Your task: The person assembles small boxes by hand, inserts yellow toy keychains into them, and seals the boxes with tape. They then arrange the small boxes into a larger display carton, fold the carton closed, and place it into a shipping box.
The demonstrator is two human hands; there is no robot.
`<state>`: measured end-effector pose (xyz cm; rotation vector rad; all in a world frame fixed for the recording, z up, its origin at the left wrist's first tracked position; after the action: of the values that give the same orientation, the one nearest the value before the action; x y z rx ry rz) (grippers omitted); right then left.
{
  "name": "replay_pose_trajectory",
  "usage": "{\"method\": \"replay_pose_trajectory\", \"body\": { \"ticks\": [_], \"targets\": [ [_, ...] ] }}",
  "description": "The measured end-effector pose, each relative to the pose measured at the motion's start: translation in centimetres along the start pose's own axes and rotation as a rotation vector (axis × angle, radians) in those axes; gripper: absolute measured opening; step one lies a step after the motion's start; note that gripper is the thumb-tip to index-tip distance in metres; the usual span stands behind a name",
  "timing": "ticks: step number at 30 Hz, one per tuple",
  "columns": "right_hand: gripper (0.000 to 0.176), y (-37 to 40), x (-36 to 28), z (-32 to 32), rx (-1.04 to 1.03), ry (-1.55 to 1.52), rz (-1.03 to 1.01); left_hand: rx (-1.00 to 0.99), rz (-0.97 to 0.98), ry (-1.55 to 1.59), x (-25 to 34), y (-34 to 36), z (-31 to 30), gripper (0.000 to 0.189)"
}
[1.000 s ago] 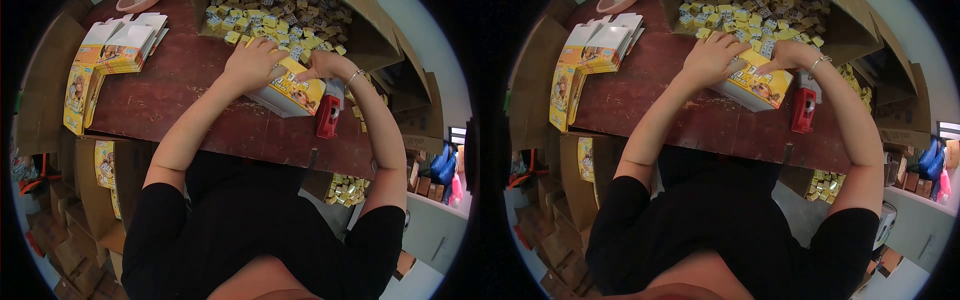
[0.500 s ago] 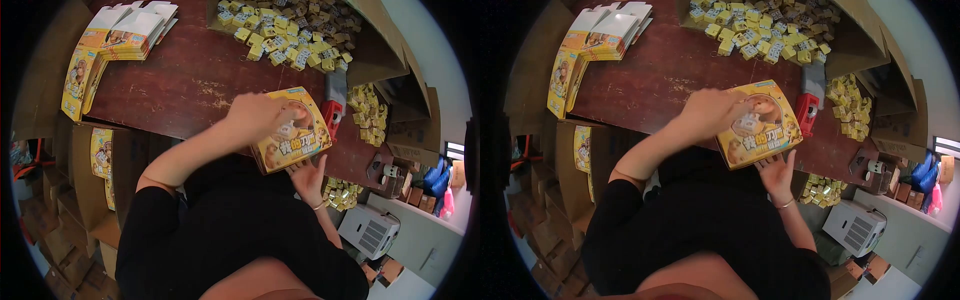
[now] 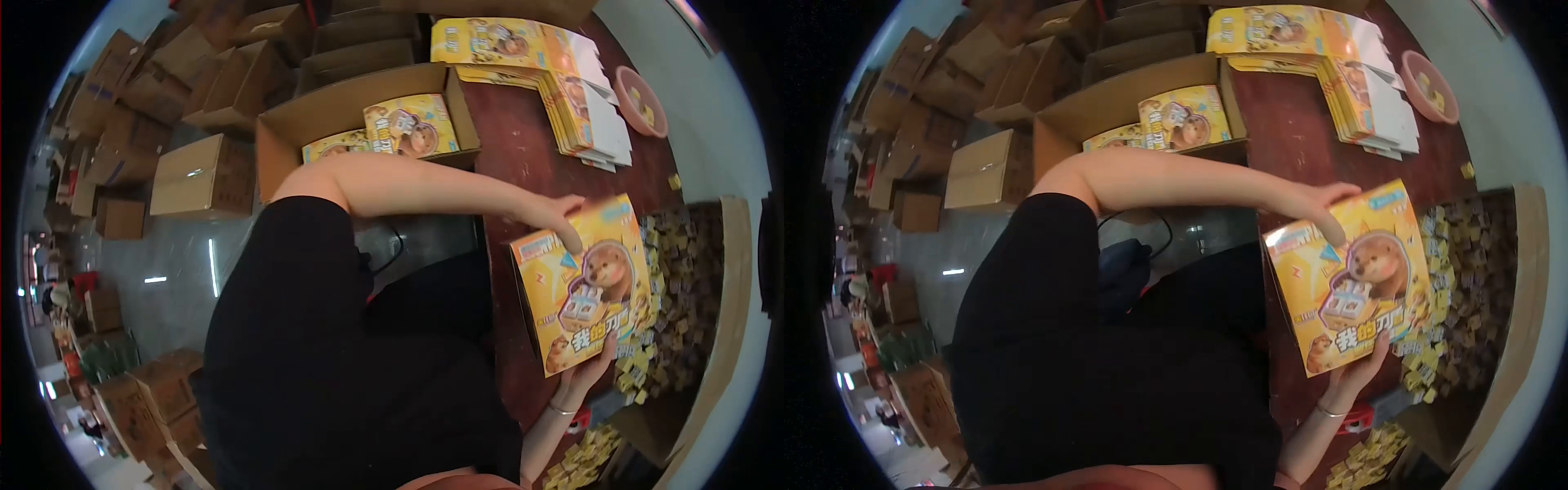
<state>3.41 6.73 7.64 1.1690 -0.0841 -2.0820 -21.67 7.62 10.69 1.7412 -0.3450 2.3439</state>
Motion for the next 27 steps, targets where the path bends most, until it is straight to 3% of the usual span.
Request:
{"method": "replay_pose_trajectory", "body": {
  "ticks": [1, 2, 4, 5, 7, 8, 10, 11, 13, 16, 17, 19, 21, 23, 26, 27],
  "targets": [
    [0.056, -2.3, -0.7, 3.3, -0.047, 0.014, 0.018, 0.087, -0.031, 0.126, 2.7, 3.1, -2.2, 0.098],
    [0.056, -4.7, -1.1, 6.7, -0.091, 0.029, 0.033, 0.165, 0.078, 0.203, 5.5, 5.7, -4.3, 0.088],
    [0.060, -10.2, 1.2, 13.9, -0.292, 0.094, 0.148, 0.424, -0.118, 0.241, 8.1, 13.6, -10.9, 0.054],
    [0.062, -11.7, 2.7, 18.1, -0.389, 0.188, 0.135, 0.533, -0.084, 0.270, 9.8, 17.3, -13.0, 0.052],
    [0.052, -16.1, 6.8, 22.0, -0.396, 0.812, -0.014, 0.739, -0.037, 0.311, 11.9, 24.8, -17.3, 0.051],
    [0.049, -17.5, 9.9, 24.3, -0.458, 0.902, -0.085, 0.837, -0.026, 0.323, 11.7, 28.2, -19.0, 0.051],
    [0.055, -16.7, 13.0, 29.3, -0.538, 1.303, -0.437, 0.941, -0.034, 0.318, 11.1, 32.5, -20.6, 0.050],
    [0.060, -16.9, 15.6, 29.9, -0.539, 1.406, -0.344, 1.013, -0.052, 0.329, 10.5, 35.1, -21.2, 0.049],
    [0.056, -15.4, 17.1, 31.4, -0.488, 1.698, -0.566, 1.130, -0.105, 0.310, 8.0, 38.6, -22.3, 0.051],
    [0.055, -16.1, 18.0, 30.4, -0.463, 1.689, -0.679, 1.272, -0.109, 0.411, 2.7, 42.5, -24.5, 0.054],
    [0.053, -15.9, 18.0, 29.9, -0.480, 1.686, -0.677, 1.289, -0.079, 0.272, 1.6, 43.5, -26.3, 0.067],
    [0.052, -15.7, 17.8, 30.3, -0.524, 1.666, -0.707, 1.665, 0.020, -0.241, 6.0, 45.2, -24.3, 0.097],
    [0.050, -15.6, 17.8, 30.2, -0.521, 1.677, -0.710, 1.640, -0.431, -0.564, 5.0, 47.0, -25.8, 0.116],
    [0.050, -15.2, 17.8, 30.3, -0.530, 1.684, -0.700, 1.687, -0.554, -0.577, 4.5, 46.2, -23.6, 0.120],
    [0.050, -15.6, 17.8, 29.7, -0.522, 1.669, -0.678, 1.725, -0.557, -0.524, 0.0, 47.1, -25.6, 0.118],
    [0.051, -15.7, 17.7, 29.5, -0.527, 1.645, -0.671, 1.689, -0.362, -0.335, -1.0, 46.6, -25.6, 0.114]
  ]
}}
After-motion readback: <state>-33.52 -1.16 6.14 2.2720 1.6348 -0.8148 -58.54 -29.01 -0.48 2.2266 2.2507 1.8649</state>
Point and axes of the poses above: each hand's wrist, its own y-axis away from the middle knuckle, its own z-axis out of the palm, x = y × z, the point moved 9 cm from there along -y, towards the middle knuckle, and after that the axes turned 13 degrees about z, right-handed, at the moved point
